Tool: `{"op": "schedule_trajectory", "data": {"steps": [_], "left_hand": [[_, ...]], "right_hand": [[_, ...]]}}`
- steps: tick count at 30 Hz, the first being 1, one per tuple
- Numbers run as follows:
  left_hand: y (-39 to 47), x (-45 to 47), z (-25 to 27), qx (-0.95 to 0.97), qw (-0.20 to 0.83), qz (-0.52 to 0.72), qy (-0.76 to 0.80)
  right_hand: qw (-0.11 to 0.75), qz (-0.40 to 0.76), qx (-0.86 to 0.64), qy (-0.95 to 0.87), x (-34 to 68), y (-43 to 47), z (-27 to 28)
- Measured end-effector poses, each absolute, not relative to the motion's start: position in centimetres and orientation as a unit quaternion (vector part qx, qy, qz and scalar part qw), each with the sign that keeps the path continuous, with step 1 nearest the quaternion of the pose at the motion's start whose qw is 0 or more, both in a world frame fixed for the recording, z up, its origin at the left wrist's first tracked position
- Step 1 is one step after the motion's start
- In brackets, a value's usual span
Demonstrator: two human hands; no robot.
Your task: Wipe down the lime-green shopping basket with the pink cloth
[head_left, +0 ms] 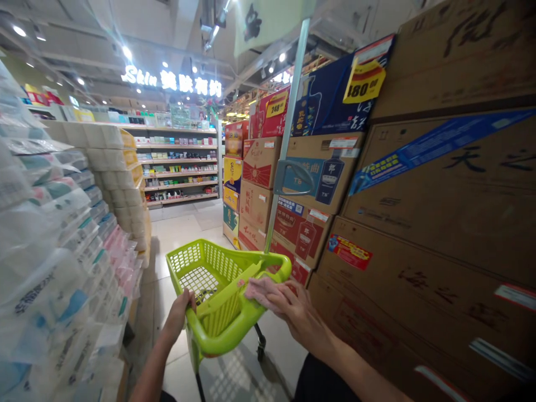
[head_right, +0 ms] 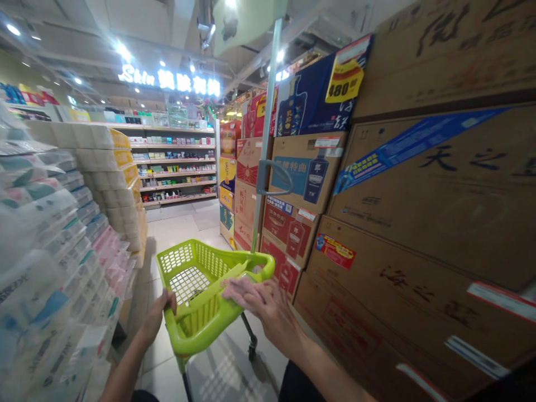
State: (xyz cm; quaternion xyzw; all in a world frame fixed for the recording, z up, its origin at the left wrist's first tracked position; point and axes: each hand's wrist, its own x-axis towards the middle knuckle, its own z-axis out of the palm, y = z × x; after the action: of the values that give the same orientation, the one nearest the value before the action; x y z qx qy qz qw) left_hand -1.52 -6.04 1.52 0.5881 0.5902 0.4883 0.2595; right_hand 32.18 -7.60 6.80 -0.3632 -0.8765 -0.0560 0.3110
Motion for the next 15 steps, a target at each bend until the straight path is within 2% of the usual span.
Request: {"op": "schedule_trajectory", "data": {"steps": [2, 6, 9, 12, 15], "left_hand": [[-4.9, -2.3, 4.3, 0.615, 0.239, 0.454, 0.599], [-3.6, -0.9, 12.4, 0.664, -0.021, 0.472, 0.579], [-2.9, 2.1, 18.3, 0.707, -0.159, 0.417, 0.549], [-1.3, 4.6, 21.9, 0.731, -0.214, 0.368, 0.534], [1.1, 5.5, 22.5, 0.742, -0.214, 0.346, 0.533]], "right_hand": [[0.341, -0.045, -0.359, -0.867, 32.2, -7.5, 5.2], [0.344, -0.023, -0.344, -0.873, 30.5, -8.1, 4.2], [0.343, 0.02, -0.342, -0.875, 29.4, -7.6, 5.2], [0.364, 0.105, -0.353, -0.855, 29.2, -5.6, 6.5], [0.414, 0.172, -0.397, -0.801, 29.3, -2.6, 6.9]]}}
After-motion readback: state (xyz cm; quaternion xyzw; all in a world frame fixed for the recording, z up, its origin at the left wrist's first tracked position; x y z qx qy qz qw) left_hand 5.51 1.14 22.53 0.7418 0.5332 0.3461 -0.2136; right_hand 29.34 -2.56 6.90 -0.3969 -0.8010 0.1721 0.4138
